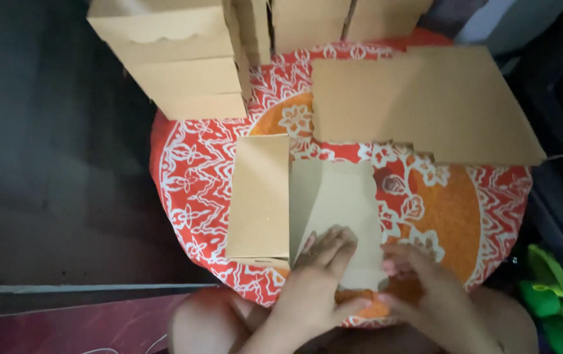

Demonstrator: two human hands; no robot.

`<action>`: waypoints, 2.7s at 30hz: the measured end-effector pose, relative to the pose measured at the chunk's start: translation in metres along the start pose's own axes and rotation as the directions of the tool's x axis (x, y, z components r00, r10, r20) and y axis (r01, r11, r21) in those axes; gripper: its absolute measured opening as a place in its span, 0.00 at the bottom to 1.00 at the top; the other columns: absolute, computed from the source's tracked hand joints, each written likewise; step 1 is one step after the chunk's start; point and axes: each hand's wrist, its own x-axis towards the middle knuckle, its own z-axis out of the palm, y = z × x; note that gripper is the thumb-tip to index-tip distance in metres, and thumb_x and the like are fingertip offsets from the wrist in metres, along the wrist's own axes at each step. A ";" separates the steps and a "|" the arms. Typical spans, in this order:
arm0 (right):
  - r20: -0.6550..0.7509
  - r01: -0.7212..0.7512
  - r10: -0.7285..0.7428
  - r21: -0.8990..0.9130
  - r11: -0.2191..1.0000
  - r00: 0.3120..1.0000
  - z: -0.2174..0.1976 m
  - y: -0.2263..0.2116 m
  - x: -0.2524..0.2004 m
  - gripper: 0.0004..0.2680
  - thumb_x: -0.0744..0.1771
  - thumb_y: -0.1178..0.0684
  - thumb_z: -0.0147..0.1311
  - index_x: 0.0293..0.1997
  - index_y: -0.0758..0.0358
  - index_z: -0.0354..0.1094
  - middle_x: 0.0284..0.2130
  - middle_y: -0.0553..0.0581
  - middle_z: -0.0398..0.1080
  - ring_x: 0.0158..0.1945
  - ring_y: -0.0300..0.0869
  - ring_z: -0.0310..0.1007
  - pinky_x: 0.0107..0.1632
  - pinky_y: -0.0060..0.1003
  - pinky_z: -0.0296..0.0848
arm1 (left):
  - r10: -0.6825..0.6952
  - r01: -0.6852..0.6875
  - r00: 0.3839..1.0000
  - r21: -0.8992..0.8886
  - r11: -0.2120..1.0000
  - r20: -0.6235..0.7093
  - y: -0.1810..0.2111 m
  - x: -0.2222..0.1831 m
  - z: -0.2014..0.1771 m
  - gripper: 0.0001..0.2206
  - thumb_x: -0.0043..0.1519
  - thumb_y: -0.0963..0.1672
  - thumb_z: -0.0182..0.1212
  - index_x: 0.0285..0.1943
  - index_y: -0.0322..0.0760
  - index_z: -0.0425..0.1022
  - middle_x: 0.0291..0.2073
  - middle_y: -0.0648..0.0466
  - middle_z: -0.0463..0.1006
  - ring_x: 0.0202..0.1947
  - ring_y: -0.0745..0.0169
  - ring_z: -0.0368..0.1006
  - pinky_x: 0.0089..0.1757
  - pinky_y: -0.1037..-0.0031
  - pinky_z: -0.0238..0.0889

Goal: Folding a pre-cut cardboard sheet into a small box by bending along creases and tucking in flaps.

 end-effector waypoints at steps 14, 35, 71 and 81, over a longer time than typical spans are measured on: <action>0.008 0.016 -0.017 0.038 0.999 1.000 -0.007 -0.005 -0.003 0.25 0.56 0.51 0.75 0.57 0.49 0.71 0.44 0.44 0.78 0.40 0.31 0.83 0.48 0.26 0.80 | -0.018 0.018 1.000 0.008 1.000 -0.021 -0.003 -0.002 0.005 0.33 0.56 0.51 0.70 0.65 0.27 0.66 0.63 0.40 0.69 0.71 0.41 0.58 0.67 0.47 0.45; -0.087 0.265 -0.259 0.066 0.962 0.962 -0.006 -0.018 0.021 0.05 0.65 0.50 0.59 0.37 0.54 0.82 0.32 0.44 0.84 0.35 0.33 0.80 0.43 0.28 0.73 | 0.003 -0.001 0.999 0.050 0.999 -0.054 -0.007 -0.012 0.009 0.08 0.64 0.42 0.58 0.51 0.41 0.73 0.55 0.45 0.76 0.45 0.42 0.77 0.39 0.58 0.68; -0.059 0.292 -0.287 0.131 0.947 0.956 -0.003 0.010 0.025 0.04 0.63 0.55 0.62 0.39 0.57 0.78 0.43 0.50 0.77 0.41 0.35 0.79 0.45 0.28 0.77 | -0.031 0.085 0.953 0.170 0.982 -0.300 0.007 -0.008 0.030 0.10 0.68 0.45 0.52 0.51 0.35 0.71 0.51 0.48 0.75 0.58 0.47 0.69 0.63 0.50 0.50; -0.229 0.267 -0.247 0.058 0.962 0.942 0.002 -0.031 0.016 0.04 0.62 0.50 0.65 0.35 0.54 0.82 0.31 0.46 0.79 0.32 0.31 0.76 0.34 0.25 0.69 | 0.070 0.020 0.959 0.313 0.949 -0.273 -0.005 -0.016 0.038 0.12 0.53 0.38 0.56 0.41 0.49 0.75 0.30 0.60 0.68 0.29 0.58 0.69 0.56 0.59 0.53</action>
